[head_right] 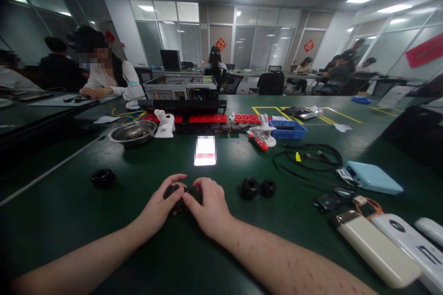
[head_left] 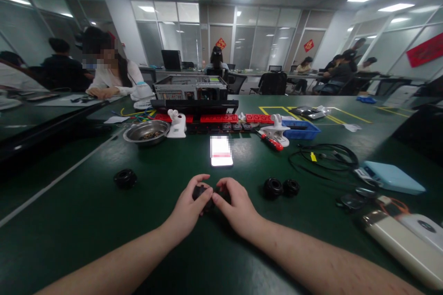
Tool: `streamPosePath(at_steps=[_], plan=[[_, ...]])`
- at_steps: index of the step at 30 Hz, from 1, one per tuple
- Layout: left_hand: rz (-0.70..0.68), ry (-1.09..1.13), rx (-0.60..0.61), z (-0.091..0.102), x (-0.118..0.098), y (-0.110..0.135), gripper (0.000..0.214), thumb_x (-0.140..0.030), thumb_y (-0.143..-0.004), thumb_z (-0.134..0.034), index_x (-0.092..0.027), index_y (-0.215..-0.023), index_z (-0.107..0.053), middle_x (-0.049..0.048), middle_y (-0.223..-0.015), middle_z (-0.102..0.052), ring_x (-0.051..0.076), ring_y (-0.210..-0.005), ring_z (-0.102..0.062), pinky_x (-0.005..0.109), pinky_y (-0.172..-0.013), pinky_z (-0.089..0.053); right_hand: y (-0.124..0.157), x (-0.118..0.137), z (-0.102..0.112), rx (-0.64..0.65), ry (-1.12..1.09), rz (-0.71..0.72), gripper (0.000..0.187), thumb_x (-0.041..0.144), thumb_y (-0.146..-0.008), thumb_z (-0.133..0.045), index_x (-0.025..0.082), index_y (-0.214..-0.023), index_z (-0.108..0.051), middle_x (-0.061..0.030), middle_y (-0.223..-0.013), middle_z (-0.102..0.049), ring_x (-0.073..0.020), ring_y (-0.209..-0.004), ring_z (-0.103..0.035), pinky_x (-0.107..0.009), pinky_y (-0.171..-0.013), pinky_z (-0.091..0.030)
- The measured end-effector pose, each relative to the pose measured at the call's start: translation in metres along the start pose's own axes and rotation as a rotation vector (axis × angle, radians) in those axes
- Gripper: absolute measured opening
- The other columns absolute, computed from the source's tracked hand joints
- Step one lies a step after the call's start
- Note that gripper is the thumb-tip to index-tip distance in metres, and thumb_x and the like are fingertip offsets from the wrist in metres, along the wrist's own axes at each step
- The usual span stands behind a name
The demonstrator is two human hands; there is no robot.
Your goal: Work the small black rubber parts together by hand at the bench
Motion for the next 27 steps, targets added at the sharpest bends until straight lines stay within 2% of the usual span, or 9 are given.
streamPosePath(at_steps=[4, 7, 9, 12, 16, 19, 23, 25, 27], plan=[[-0.028, 0.0, 0.005, 0.0, 0.003, 0.0, 0.037, -0.037, -0.076, -0.046, -0.022, -0.109, -0.037, 0.0016, -0.089, -0.048, 0.015, -0.07, -0.051, 0.023, -0.05, -0.042, -0.001, 0.0, -0.002, 0.08, 0.145, 0.048, 0.026, 0.038, -0.085, -0.04, 0.017, -0.075, -0.052, -0.0024, -0.079, -0.05, -0.016, -0.078, -0.045, -0.032, -0.073, -0.034], [-0.089, -0.043, 0.007, -0.001, 0.002, 0.001, 0.042, -0.029, -0.074, -0.049, -0.022, -0.113, -0.035, 0.0033, -0.096, -0.046, 0.019, -0.087, -0.05, 0.029, -0.068, -0.044, -0.002, 0.0, -0.003, 0.093, 0.149, 0.052, 0.033, 0.038, -0.088, -0.032, 0.017, -0.075, -0.055, -0.003, -0.08, -0.051, -0.0159, -0.079, -0.045, -0.032, -0.074, -0.034], [-0.132, -0.091, -0.022, -0.001, 0.0, 0.002, 0.049, -0.023, -0.07, -0.052, -0.021, -0.116, -0.033, 0.0049, -0.103, -0.045, 0.021, -0.099, -0.045, 0.034, -0.084, -0.038, -0.003, -0.001, -0.003, 0.086, 0.153, 0.036, 0.034, 0.037, -0.088, -0.033, 0.016, -0.072, -0.055, -0.0034, -0.079, -0.052, -0.0163, -0.079, -0.045, -0.032, -0.074, -0.034], [-0.136, -0.104, -0.029, 0.0, -0.001, 0.002, 0.057, -0.017, -0.065, -0.053, -0.02, -0.118, -0.032, 0.0067, -0.109, -0.043, 0.023, -0.107, -0.041, 0.037, -0.093, -0.029, -0.003, -0.001, -0.004, 0.081, 0.155, 0.011, 0.028, 0.035, -0.086, -0.039, 0.016, -0.072, -0.054, -0.0036, -0.078, -0.051, -0.0166, -0.077, -0.045, -0.032, -0.072, -0.035], [-0.062, 0.058, -0.001, 0.003, 0.0, 0.002, 0.058, -0.013, -0.061, -0.047, -0.02, -0.118, -0.034, 0.007, -0.11, -0.045, 0.024, -0.106, -0.043, 0.038, -0.091, -0.032, -0.003, 0.002, -0.002, 0.066, 0.041, 0.046, 0.014, 0.028, -0.078, -0.054, 0.017, -0.086, -0.052, -0.0034, -0.085, -0.05, -0.0168, -0.08, -0.045, -0.03, -0.071, -0.038], [0.023, 0.199, 0.054, 0.004, -0.001, 0.002, 0.051, -0.023, -0.071, -0.044, -0.023, -0.12, -0.032, 0.0061, -0.106, -0.048, 0.024, -0.097, -0.051, 0.038, -0.084, -0.039, 0.0, 0.009, 0.002, 0.05, -0.048, 0.125, 0.03, 0.022, -0.07, -0.062, 0.02, -0.097, -0.049, -0.0032, -0.092, -0.049, -0.017, -0.086, -0.046, -0.03, -0.074, -0.039], [0.101, 0.152, 0.055, 0.002, -0.002, 0.002, 0.051, -0.044, -0.075, -0.045, -0.022, -0.119, -0.034, 0.0055, -0.089, -0.052, 0.022, -0.071, -0.057, 0.033, -0.058, -0.047, 0.006, 0.018, 0.007, 0.043, -0.039, 0.22, 0.034, 0.019, -0.068, -0.063, 0.02, -0.098, -0.047, -0.0033, -0.093, -0.049, -0.0174, -0.087, -0.045, -0.031, -0.076, -0.039], [0.118, 0.117, 0.05, 0.001, -0.002, 0.001, 0.054, -0.046, -0.073, -0.046, -0.021, -0.119, -0.034, 0.0037, -0.082, -0.052, 0.018, -0.058, -0.054, 0.029, -0.048, -0.045, 0.008, 0.02, 0.007, 0.034, -0.029, 0.24, 0.035, 0.018, -0.068, -0.062, 0.02, -0.099, -0.046, -0.0037, -0.096, -0.049, -0.0175, -0.09, -0.045, -0.032, -0.079, -0.038], [0.101, 0.108, 0.017, 0.001, -0.001, 0.001, 0.051, -0.044, -0.072, -0.049, -0.02, -0.117, -0.036, 0.0037, -0.084, -0.051, 0.016, -0.059, -0.054, 0.027, -0.048, -0.044, 0.007, 0.018, 0.007, 0.005, -0.028, 0.209, 0.042, 0.021, -0.067, -0.063, 0.02, -0.104, -0.044, -0.0047, -0.101, -0.048, -0.0183, -0.092, -0.044, -0.033, -0.081, -0.037]])
Point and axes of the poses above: each hand's wrist, its own y-axis away from the middle knuckle, its own z-axis out of the back of the hand, x = y × z, the point moved 3 cm from there along -y, towards the middle knuckle
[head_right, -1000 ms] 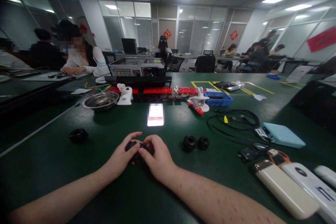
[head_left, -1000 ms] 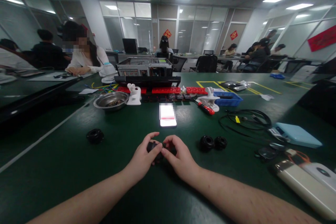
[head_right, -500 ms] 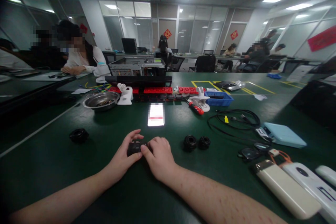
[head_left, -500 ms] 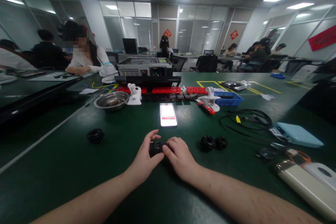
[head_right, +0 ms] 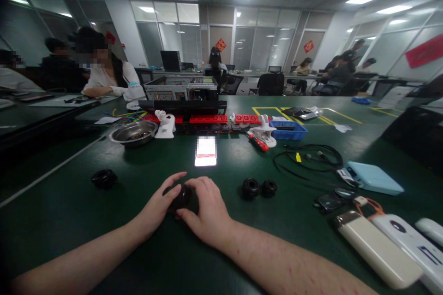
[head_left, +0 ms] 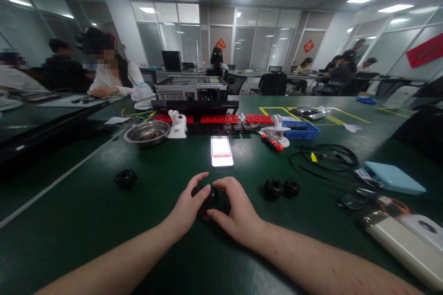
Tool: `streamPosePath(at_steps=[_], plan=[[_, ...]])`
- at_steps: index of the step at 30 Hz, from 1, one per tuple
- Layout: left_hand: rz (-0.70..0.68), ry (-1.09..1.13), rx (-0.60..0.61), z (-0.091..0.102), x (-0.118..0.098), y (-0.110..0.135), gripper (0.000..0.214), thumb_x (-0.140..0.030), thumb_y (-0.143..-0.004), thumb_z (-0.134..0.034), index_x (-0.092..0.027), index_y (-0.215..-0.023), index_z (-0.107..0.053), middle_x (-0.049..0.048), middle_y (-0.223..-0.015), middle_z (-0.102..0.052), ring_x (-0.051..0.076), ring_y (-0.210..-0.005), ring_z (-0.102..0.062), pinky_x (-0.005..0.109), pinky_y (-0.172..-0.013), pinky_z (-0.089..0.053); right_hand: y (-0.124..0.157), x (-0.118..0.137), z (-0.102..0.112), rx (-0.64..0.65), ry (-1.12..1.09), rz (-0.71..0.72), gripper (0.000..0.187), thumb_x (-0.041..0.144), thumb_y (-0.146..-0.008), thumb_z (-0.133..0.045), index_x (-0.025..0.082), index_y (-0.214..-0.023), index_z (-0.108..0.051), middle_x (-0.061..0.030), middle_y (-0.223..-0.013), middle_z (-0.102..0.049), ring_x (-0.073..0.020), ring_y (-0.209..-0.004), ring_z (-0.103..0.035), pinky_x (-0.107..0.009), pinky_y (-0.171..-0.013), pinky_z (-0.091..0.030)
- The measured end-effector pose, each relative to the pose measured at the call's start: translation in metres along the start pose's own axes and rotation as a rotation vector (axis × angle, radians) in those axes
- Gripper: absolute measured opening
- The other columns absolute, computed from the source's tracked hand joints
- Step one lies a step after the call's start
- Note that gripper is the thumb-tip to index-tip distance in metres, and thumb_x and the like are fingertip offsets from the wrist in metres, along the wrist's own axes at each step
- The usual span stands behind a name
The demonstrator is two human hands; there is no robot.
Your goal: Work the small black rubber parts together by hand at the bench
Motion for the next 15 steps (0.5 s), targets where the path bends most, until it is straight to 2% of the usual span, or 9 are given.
streamPosePath(at_steps=[2, 4, 5, 7, 11, 15], plan=[[-0.024, 0.009, -0.027, 0.001, 0.0, -0.001, 0.049, -0.042, -0.072, -0.049, -0.021, -0.115, -0.038, 0.0041, -0.09, -0.048, 0.017, -0.066, -0.054, 0.027, -0.052, -0.046, -0.001, -0.006, -0.001, -0.018, 0.005, -0.071, 0.04, 0.029, -0.07, -0.061, 0.019, -0.105, -0.044, -0.0056, -0.1, -0.048, -0.0188, -0.091, -0.045, -0.034, -0.079, -0.037], [-0.02, 0.017, -0.035, 0.001, 0.001, -0.001, 0.049, -0.04, -0.073, -0.049, -0.022, -0.116, -0.035, 0.0033, -0.09, -0.046, 0.016, -0.065, -0.054, 0.028, -0.054, -0.046, -0.004, -0.014, -0.003, 0.001, 0.022, -0.138, 0.024, 0.035, -0.078, -0.051, 0.017, -0.093, -0.051, -0.0047, -0.09, -0.052, -0.0177, -0.083, -0.047, -0.033, -0.074, -0.038], [-0.015, 0.023, -0.04, 0.001, 0.001, -0.001, 0.05, -0.038, -0.072, -0.049, -0.022, -0.117, -0.034, 0.0025, -0.089, -0.045, 0.015, -0.063, -0.053, 0.028, -0.053, -0.046, -0.005, -0.017, -0.005, 0.021, 0.033, -0.158, 0.022, 0.037, -0.082, -0.045, 0.017, -0.084, -0.054, -0.0037, -0.082, -0.053, -0.0167, -0.079, -0.047, -0.032, -0.071, -0.038], [-0.025, 0.039, -0.047, 0.0, -0.001, 0.0, 0.053, -0.033, -0.069, -0.051, -0.021, -0.117, -0.032, 0.0015, -0.088, -0.044, 0.014, -0.063, -0.052, 0.027, -0.054, -0.046, -0.006, -0.022, -0.007, 0.055, 0.049, -0.17, 0.031, 0.038, -0.085, -0.038, 0.017, -0.07, -0.054, -0.0018, -0.071, -0.052, -0.0152, -0.072, -0.046, -0.03, -0.067, -0.037], [-0.057, 0.085, -0.001, -0.002, -0.003, 0.001, 0.059, -0.024, -0.062, -0.055, -0.021, -0.116, -0.032, 0.0009, -0.088, -0.044, 0.015, -0.071, -0.051, 0.026, -0.058, -0.046, -0.007, -0.025, -0.009, 0.048, 0.035, -0.173, 0.025, 0.037, -0.082, -0.045, 0.017, -0.069, -0.053, -0.0003, -0.068, -0.052, -0.0143, -0.068, -0.046, -0.028, -0.063, -0.036], [-0.04, 0.177, 0.069, 0.0, 0.001, 0.0, 0.052, -0.028, -0.068, -0.052, -0.024, -0.116, -0.033, 0.0021, -0.095, -0.044, 0.016, -0.075, -0.053, 0.028, -0.06, -0.047, -0.007, -0.022, -0.006, 0.0, -0.019, -0.163, 0.012, 0.028, -0.079, -0.052, 0.016, -0.076, -0.053, -0.0015, -0.075, -0.052, -0.0148, -0.072, -0.047, -0.028, -0.064, -0.038]])
Point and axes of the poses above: each hand's wrist, its own y-axis away from the middle knuckle, its own z-axis out of the back of the hand, x = y × z, the point moved 3 cm from there along -y, towards the middle knuckle
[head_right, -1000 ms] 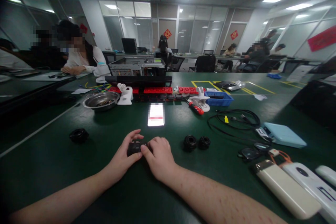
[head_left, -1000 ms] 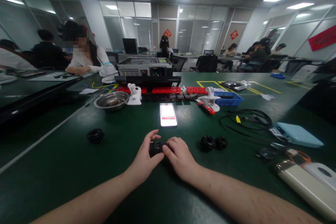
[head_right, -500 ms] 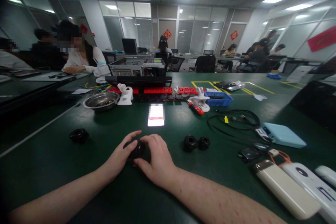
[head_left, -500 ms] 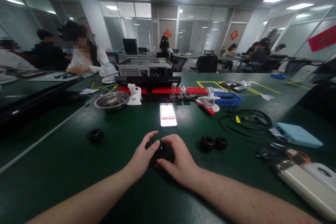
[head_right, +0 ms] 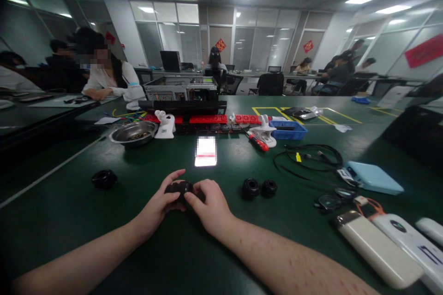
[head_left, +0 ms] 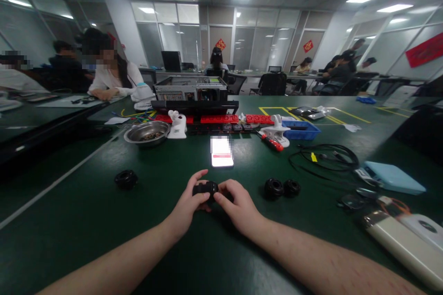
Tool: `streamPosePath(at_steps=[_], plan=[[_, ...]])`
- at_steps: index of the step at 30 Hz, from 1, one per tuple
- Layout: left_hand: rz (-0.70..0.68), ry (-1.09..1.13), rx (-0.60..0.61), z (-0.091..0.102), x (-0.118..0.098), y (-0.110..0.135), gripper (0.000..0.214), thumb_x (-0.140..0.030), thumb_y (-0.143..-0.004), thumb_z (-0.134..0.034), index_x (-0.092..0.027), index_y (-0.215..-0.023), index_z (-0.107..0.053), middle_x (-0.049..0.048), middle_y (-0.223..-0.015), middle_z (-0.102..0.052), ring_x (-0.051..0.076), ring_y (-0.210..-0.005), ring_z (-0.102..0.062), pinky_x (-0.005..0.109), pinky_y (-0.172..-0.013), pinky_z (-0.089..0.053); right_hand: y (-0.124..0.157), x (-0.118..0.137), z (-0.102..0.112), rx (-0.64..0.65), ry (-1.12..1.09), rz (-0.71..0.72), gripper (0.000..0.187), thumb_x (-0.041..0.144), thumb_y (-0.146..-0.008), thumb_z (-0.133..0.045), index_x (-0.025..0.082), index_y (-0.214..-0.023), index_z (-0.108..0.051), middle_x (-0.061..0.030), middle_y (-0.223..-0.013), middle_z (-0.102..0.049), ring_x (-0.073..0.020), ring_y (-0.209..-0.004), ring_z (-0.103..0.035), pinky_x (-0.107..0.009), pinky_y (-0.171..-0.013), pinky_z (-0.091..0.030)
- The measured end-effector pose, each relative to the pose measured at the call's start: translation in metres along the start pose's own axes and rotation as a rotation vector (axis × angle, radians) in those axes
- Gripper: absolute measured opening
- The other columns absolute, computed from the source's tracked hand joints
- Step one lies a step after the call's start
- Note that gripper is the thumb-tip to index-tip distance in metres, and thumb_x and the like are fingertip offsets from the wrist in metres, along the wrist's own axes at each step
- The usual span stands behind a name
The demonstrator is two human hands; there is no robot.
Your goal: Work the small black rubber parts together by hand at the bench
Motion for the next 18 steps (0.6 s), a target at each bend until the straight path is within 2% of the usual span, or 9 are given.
streamPosePath(at_steps=[2, 4, 9, 11, 15, 18], plan=[[-0.001, 0.023, -0.005, 0.002, 0.001, -0.001, 0.045, -0.038, -0.074, -0.047, -0.025, -0.116, -0.035, 0.0031, -0.096, -0.045, 0.017, -0.078, -0.053, 0.029, -0.061, -0.047, 0.001, 0.004, 0.002, -0.007, -0.015, 0.048, 0.011, 0.024, -0.077, -0.055, 0.017, -0.084, -0.054, -0.0026, -0.081, -0.053, -0.0158, -0.078, -0.048, -0.029, -0.069, -0.039], [0.004, 0.025, -0.031, 0.004, 0.002, -0.002, 0.041, -0.045, -0.077, -0.041, -0.025, -0.113, -0.037, 0.0034, -0.094, -0.048, 0.018, -0.077, -0.054, 0.029, -0.06, -0.048, 0.003, 0.009, 0.004, 0.003, -0.011, 0.104, 0.02, 0.022, -0.075, -0.057, 0.018, -0.094, -0.054, -0.0037, -0.088, -0.053, -0.0168, -0.083, -0.047, -0.031, -0.074, -0.039], [0.07, -0.037, -0.041, 0.0, -0.001, -0.004, 0.035, -0.045, -0.075, -0.043, -0.019, -0.099, -0.043, 0.0002, -0.077, -0.052, 0.011, -0.048, -0.052, 0.023, -0.043, -0.041, 0.006, 0.015, 0.006, 0.011, 0.008, 0.173, 0.037, 0.02, -0.074, -0.058, 0.022, -0.11, -0.049, -0.0044, -0.096, -0.05, -0.0178, -0.09, -0.045, -0.032, -0.078, -0.039], [0.071, -0.066, -0.057, -0.001, -0.002, -0.004, 0.033, -0.043, -0.075, -0.044, -0.019, -0.099, -0.042, -0.0009, -0.074, -0.05, 0.009, -0.044, -0.049, 0.021, -0.041, -0.038, 0.006, 0.016, 0.006, 0.019, 0.017, 0.17, 0.039, 0.019, -0.073, -0.057, 0.023, -0.111, -0.048, -0.0045, -0.097, -0.049, -0.018, -0.091, -0.045, -0.032, -0.08, -0.038], [0.049, -0.099, -0.122, 0.0, -0.003, -0.002, 0.034, -0.037, -0.074, -0.046, -0.019, -0.103, -0.04, 0.0005, -0.081, -0.048, 0.009, -0.053, -0.049, 0.021, -0.044, -0.039, 0.006, 0.012, 0.005, 0.014, 0.018, 0.116, 0.042, 0.028, -0.074, -0.057, 0.022, -0.113, -0.044, -0.0056, -0.102, -0.049, -0.0196, -0.094, -0.045, -0.036, -0.082, -0.037], [0.033, -0.097, -0.129, 0.0, -0.003, -0.001, 0.038, -0.032, -0.072, -0.047, -0.02, -0.107, -0.038, 0.0009, -0.086, -0.045, 0.01, -0.057, -0.049, 0.023, -0.048, -0.042, 0.004, 0.007, 0.004, 0.011, 0.043, 0.043, 0.026, 0.034, -0.08, -0.049, 0.018, -0.1, -0.051, -0.0054, -0.093, -0.052, -0.0187, -0.087, -0.047, -0.035, -0.077, -0.037]])
Point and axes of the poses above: each hand's wrist, its own y-axis away from the middle knuckle, its own z-axis out of the back of the hand, x = y × z, the point moved 3 cm from there along -y, towards the middle knuckle
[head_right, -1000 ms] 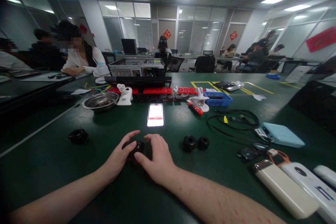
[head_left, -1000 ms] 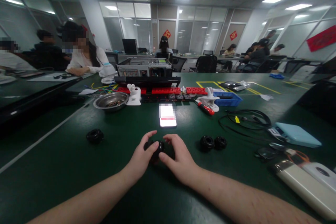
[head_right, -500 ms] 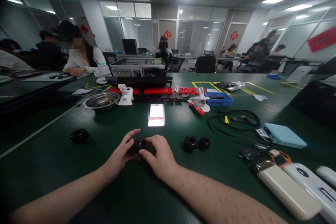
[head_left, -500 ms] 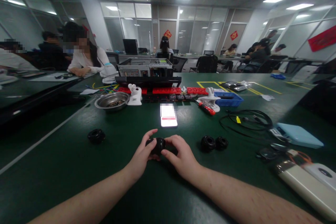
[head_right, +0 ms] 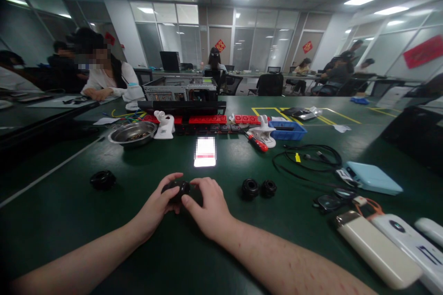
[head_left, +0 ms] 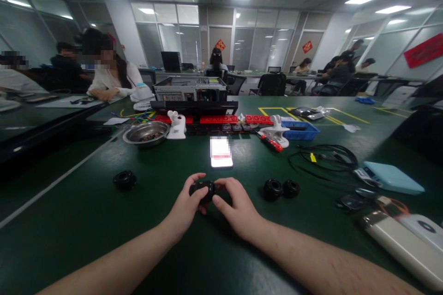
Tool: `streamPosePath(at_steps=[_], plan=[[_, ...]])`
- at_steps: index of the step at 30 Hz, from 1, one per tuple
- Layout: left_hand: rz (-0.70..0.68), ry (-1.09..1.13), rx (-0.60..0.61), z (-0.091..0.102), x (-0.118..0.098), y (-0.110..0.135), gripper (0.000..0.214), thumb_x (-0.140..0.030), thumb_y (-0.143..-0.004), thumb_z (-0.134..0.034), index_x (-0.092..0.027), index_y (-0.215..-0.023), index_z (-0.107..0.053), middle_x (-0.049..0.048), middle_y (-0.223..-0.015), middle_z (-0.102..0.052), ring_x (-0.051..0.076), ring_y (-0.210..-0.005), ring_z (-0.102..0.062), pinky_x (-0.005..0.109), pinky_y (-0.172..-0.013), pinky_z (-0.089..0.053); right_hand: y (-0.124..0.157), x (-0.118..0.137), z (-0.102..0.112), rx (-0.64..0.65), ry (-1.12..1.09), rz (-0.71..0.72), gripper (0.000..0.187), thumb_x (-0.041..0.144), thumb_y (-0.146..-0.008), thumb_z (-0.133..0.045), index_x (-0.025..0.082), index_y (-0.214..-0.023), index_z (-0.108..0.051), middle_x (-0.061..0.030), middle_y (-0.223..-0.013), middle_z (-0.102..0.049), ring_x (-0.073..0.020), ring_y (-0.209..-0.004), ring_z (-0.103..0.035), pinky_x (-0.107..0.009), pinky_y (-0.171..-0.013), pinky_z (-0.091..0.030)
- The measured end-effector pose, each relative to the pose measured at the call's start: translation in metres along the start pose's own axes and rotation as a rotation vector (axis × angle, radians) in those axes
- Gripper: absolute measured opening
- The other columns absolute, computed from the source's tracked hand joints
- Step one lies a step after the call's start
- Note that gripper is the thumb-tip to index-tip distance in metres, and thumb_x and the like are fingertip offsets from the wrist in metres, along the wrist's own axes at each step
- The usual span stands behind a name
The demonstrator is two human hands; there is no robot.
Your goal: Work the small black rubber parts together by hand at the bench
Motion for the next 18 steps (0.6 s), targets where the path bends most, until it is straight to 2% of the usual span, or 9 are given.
streamPosePath(at_steps=[1, 3, 7, 11, 14, 18], plan=[[-0.01, 0.006, 0.009, 0.0, 0.0, 0.0, 0.039, -0.03, -0.071, -0.048, -0.021, -0.107, -0.037, 0.0007, -0.087, -0.044, 0.01, -0.058, -0.049, 0.024, -0.05, -0.043, -0.001, -0.002, -0.001, 0.012, 0.016, -0.019, 0.022, 0.035, -0.082, -0.045, 0.017, -0.092, -0.054, -0.0047, -0.088, -0.053, -0.0179, -0.084, -0.047, -0.033, -0.075, -0.037], [-0.04, 0.011, 0.041, -0.001, -0.001, 0.002, 0.042, -0.026, -0.068, -0.051, -0.022, -0.107, -0.036, 0.0003, -0.088, -0.043, 0.011, -0.061, -0.049, 0.025, -0.052, -0.043, -0.002, -0.005, -0.003, 0.038, 0.045, -0.038, 0.027, 0.037, -0.085, -0.04, 0.017, -0.078, -0.055, -0.0033, -0.08, -0.053, -0.0163, -0.078, -0.047, -0.031, -0.071, -0.037], [-0.092, -0.015, 0.099, -0.003, -0.002, 0.004, 0.048, -0.02, -0.061, -0.055, -0.023, -0.106, -0.037, -0.0001, -0.088, -0.042, 0.013, -0.069, -0.048, 0.024, -0.053, -0.043, -0.004, -0.007, -0.004, 0.024, 0.043, -0.042, 0.029, 0.038, -0.085, -0.041, 0.016, -0.07, -0.053, -0.0017, -0.073, -0.051, -0.0148, -0.072, -0.045, -0.029, -0.067, -0.037], [-0.079, 0.032, 0.102, -0.001, 0.001, 0.004, 0.04, -0.03, -0.071, -0.049, -0.023, -0.109, -0.036, 0.0018, -0.093, -0.043, 0.015, -0.074, -0.051, 0.026, -0.057, -0.045, -0.004, -0.004, -0.002, 0.0, -0.015, 0.001, 0.012, 0.028, -0.078, -0.055, 0.016, -0.078, -0.053, -0.0022, -0.079, -0.051, -0.0159, -0.078, -0.046, -0.029, -0.069, -0.038], [-0.032, 0.035, 0.083, 0.0, 0.002, 0.001, 0.036, -0.041, -0.078, -0.042, -0.022, -0.108, -0.037, 0.0027, -0.092, -0.046, 0.016, -0.076, -0.053, 0.027, -0.06, -0.046, -0.002, 0.002, 0.0, -0.004, -0.044, 0.043, 0.024, 0.023, -0.07, -0.064, 0.019, -0.091, -0.054, -0.0039, -0.091, -0.049, -0.018, -0.087, -0.046, -0.031, -0.074, -0.04], [0.018, -0.015, 0.059, -0.002, 0.0, -0.003, 0.035, -0.042, -0.074, -0.048, -0.02, -0.101, -0.042, 0.0018, -0.085, -0.049, 0.015, -0.064, -0.055, 0.026, -0.052, -0.046, 0.002, 0.008, 0.003, -0.027, -0.024, 0.098, 0.037, 0.018, -0.068, -0.064, 0.021, -0.102, -0.051, -0.0048, -0.099, -0.047, -0.0188, -0.093, -0.044, -0.033, -0.08, -0.039]])
Point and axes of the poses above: each hand's wrist, its own y-axis away from the middle knuckle, its own z-axis out of the back of the hand, x = y × z, the point moved 3 cm from there along -y, towards the middle knuckle
